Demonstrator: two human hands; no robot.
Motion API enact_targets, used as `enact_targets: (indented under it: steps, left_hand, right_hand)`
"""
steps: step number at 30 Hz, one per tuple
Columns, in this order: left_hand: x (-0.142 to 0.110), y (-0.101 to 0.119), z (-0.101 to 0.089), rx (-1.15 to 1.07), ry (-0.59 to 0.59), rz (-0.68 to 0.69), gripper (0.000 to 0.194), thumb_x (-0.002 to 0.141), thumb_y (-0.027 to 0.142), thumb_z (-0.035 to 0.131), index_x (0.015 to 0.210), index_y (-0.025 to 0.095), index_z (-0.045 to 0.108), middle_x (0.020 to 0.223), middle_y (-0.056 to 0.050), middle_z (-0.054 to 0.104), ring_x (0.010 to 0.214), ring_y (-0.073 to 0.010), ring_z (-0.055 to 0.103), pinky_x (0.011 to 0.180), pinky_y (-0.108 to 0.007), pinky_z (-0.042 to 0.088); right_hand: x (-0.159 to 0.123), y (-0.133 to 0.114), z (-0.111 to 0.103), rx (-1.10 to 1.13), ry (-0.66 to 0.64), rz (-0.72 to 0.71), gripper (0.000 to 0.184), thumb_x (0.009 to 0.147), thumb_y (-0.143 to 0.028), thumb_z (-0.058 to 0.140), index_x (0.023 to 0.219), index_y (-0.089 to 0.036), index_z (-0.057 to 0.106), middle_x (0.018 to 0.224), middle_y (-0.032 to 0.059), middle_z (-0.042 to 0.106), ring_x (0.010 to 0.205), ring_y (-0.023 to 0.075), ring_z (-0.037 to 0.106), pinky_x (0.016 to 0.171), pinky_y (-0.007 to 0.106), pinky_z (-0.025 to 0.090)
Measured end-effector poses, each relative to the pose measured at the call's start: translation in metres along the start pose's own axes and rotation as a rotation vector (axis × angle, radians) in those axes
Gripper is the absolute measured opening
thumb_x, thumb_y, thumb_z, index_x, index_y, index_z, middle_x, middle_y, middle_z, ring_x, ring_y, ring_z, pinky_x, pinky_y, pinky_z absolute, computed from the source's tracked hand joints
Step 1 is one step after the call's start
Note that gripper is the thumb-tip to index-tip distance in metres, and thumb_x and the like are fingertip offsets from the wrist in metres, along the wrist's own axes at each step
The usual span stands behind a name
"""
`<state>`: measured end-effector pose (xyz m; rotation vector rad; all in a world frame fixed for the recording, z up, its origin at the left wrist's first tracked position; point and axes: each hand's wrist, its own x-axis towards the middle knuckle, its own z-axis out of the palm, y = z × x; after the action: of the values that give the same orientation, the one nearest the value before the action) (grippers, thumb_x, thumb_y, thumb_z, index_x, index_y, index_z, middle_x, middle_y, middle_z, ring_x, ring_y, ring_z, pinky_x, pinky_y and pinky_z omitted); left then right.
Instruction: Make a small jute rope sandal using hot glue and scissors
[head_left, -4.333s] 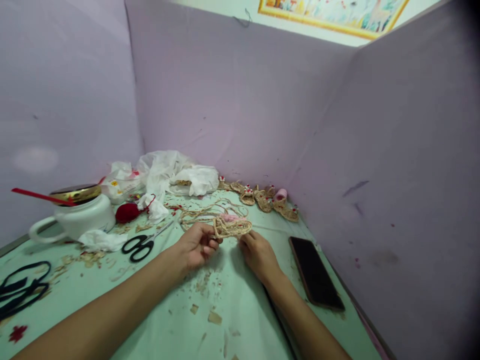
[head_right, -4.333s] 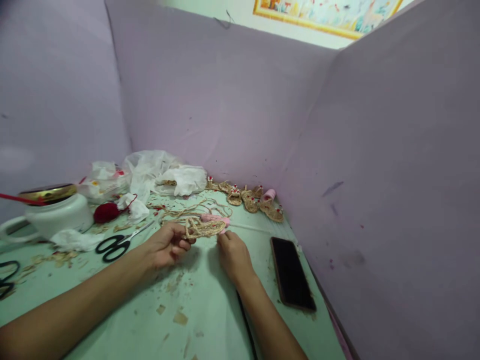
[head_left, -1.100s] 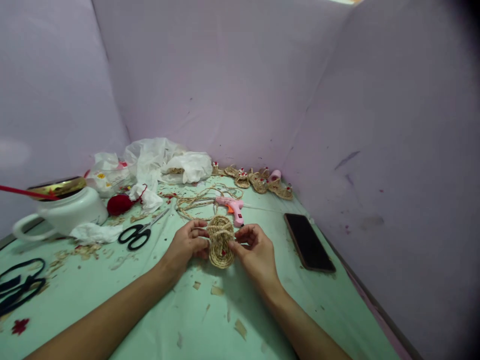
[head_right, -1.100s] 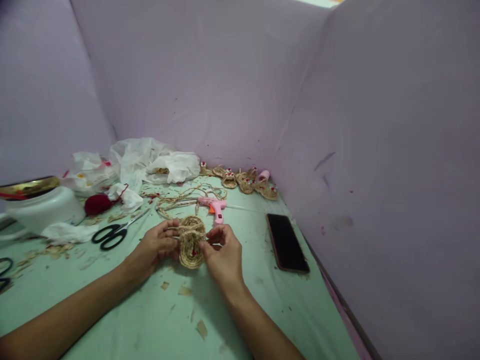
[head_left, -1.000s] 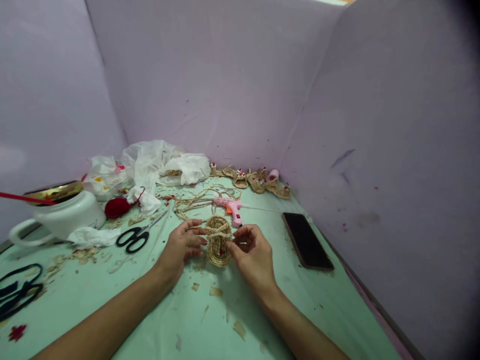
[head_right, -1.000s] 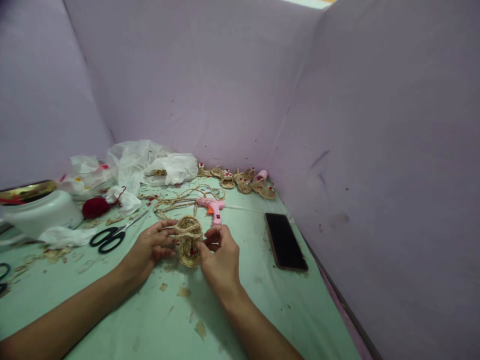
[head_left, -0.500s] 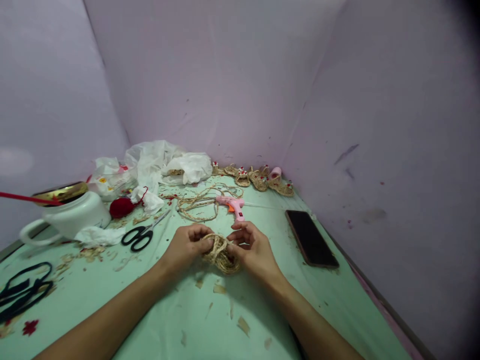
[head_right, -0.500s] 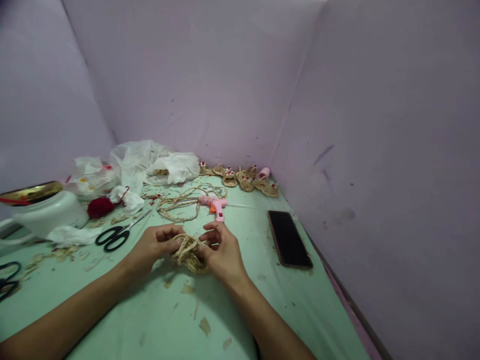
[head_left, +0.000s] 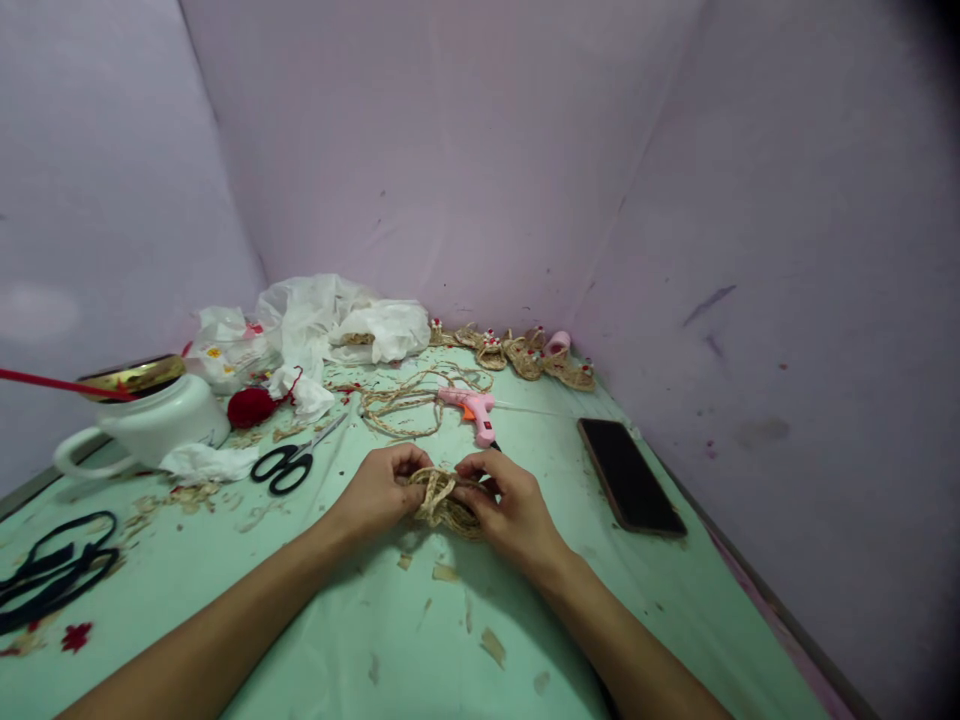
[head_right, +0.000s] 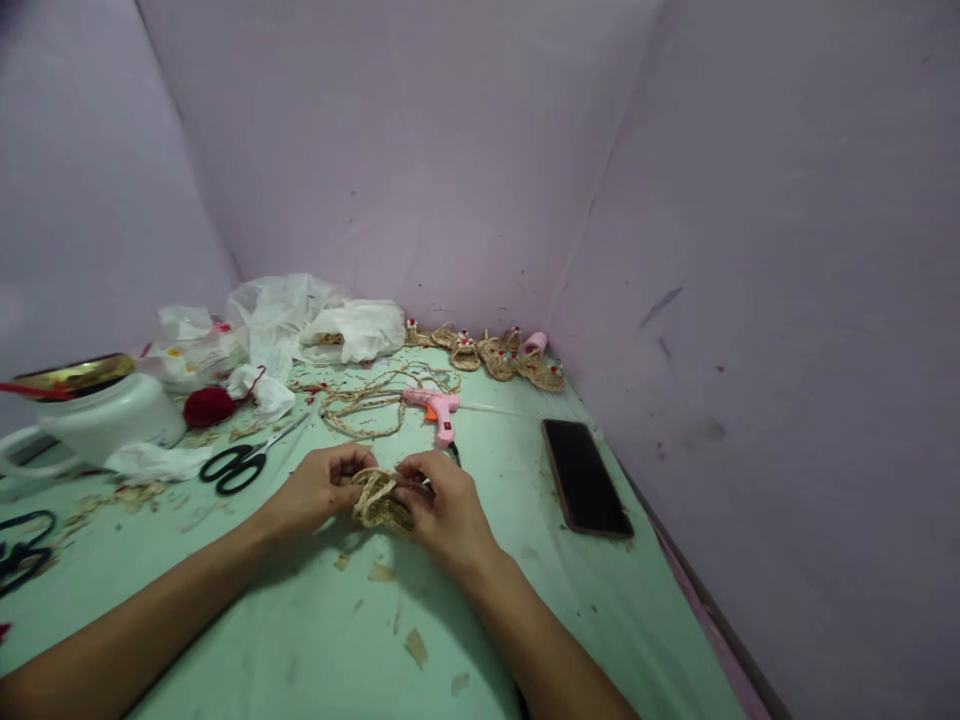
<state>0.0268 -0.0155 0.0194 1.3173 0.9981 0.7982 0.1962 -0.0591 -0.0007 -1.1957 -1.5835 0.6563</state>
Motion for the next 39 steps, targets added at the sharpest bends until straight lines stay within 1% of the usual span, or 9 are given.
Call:
enact_targets:
  steps: [4, 8, 11, 15, 19, 23, 27, 31, 39]
  left_hand:
    - [-0.002, 0.006, 0.001, -0.260, 0.036, -0.090, 0.046, 0.056, 0.024, 0.069, 0.098, 0.017, 0.052, 0.086, -0.006, 0.064, 0.068, -0.0161, 0.061, 0.062, -0.030, 0.050]
    - [-0.007, 0.005, 0.014, -0.320, -0.031, -0.181, 0.045, 0.053, 0.024, 0.070, 0.094, 0.013, 0.054, 0.084, -0.009, 0.064, 0.068, -0.0161, 0.061, 0.061, -0.028, 0.050]
    - [-0.005, -0.001, 0.021, -0.227, 0.027, -0.142, 0.041, 0.053, 0.029, 0.073, 0.086, 0.015, 0.054, 0.075, -0.003, 0.060, 0.058, -0.0116, 0.055, 0.049, -0.022, 0.045]
    - [0.001, -0.006, 0.011, -0.096, 0.138, -0.098, 0.032, 0.056, 0.030, 0.069, 0.079, 0.015, 0.053, 0.060, 0.003, 0.054, 0.044, -0.0080, 0.044, 0.039, -0.019, 0.034]
    - [0.007, -0.003, 0.002, 0.074, 0.158, -0.010, 0.022, 0.056, 0.025, 0.065, 0.072, 0.016, 0.054, 0.056, 0.002, 0.054, 0.045, -0.0101, 0.044, 0.042, -0.022, 0.032]
    - [0.031, 0.010, 0.003, 0.292, 0.175, 0.189, 0.010, 0.056, 0.018, 0.062, 0.065, 0.018, 0.058, 0.060, 0.002, 0.055, 0.058, -0.0142, 0.047, 0.051, -0.025, 0.034]
    - [0.079, 0.025, 0.005, 0.472, 0.177, 0.323, 0.010, 0.056, 0.016, 0.061, 0.065, 0.019, 0.061, 0.061, 0.002, 0.057, 0.061, -0.0157, 0.048, 0.055, -0.025, 0.032]
    - [0.122, 0.026, 0.008, 0.559, 0.170, 0.349, 0.013, 0.055, 0.015, 0.062, 0.068, 0.017, 0.062, 0.060, 0.001, 0.057, 0.059, -0.0156, 0.049, 0.054, -0.025, 0.033]
    - [0.143, 0.015, 0.022, 0.569, 0.076, 0.319, 0.017, 0.054, 0.018, 0.067, 0.070, 0.014, 0.064, 0.061, -0.001, 0.058, 0.058, -0.0157, 0.051, 0.051, -0.025, 0.035]
  right_hand:
    - [0.002, -0.003, -0.001, 0.065, 0.225, 0.076, 0.003, 0.074, -0.020, 0.059, 0.075, -0.022, 0.056, 0.075, 0.0010, 0.059, 0.072, 0.0163, 0.054, 0.067, 0.028, 0.045]
    - [0.003, -0.001, 0.008, 0.158, 0.396, 0.216, 0.013, 0.074, -0.027, 0.056, 0.068, -0.022, 0.045, 0.065, -0.0023, 0.049, 0.061, 0.0131, 0.049, 0.057, 0.025, 0.044]
    - [0.001, -0.001, 0.016, 0.230, 0.314, 0.285, 0.020, 0.064, -0.027, 0.063, 0.062, -0.021, 0.044, 0.060, -0.0044, 0.049, 0.056, 0.0114, 0.049, 0.054, 0.023, 0.044]
    - [0.004, 0.004, 0.007, 0.296, 0.150, 0.366, 0.016, 0.053, -0.019, 0.064, 0.061, -0.019, 0.051, 0.060, -0.0012, 0.058, 0.054, 0.0130, 0.054, 0.049, 0.025, 0.047]
    - [0.015, 0.014, -0.019, 0.297, 0.165, 0.382, 0.026, 0.055, -0.018, 0.062, 0.081, -0.019, 0.057, 0.082, 0.0037, 0.064, 0.068, 0.0152, 0.059, 0.053, 0.025, 0.049]
    - [0.041, 0.018, -0.038, 0.305, 0.113, 0.333, 0.038, 0.059, -0.019, 0.063, 0.097, -0.021, 0.060, 0.096, 0.0054, 0.065, 0.078, 0.0166, 0.062, 0.059, 0.027, 0.051]
    - [0.080, 0.028, -0.050, 0.310, 0.031, 0.295, 0.033, 0.056, -0.013, 0.064, 0.088, -0.020, 0.065, 0.077, 0.0003, 0.069, 0.068, 0.0150, 0.063, 0.054, 0.024, 0.049]
    - [0.111, 0.053, -0.053, 0.294, 0.057, 0.297, 0.015, 0.053, -0.011, 0.066, 0.066, -0.017, 0.063, 0.056, -0.0038, 0.063, 0.052, 0.0113, 0.057, 0.046, 0.021, 0.044]
    - [0.117, 0.087, -0.047, 0.284, 0.128, 0.290, 0.017, 0.057, -0.021, 0.068, 0.071, -0.019, 0.059, 0.059, -0.0047, 0.062, 0.050, 0.0106, 0.055, 0.044, 0.021, 0.043]
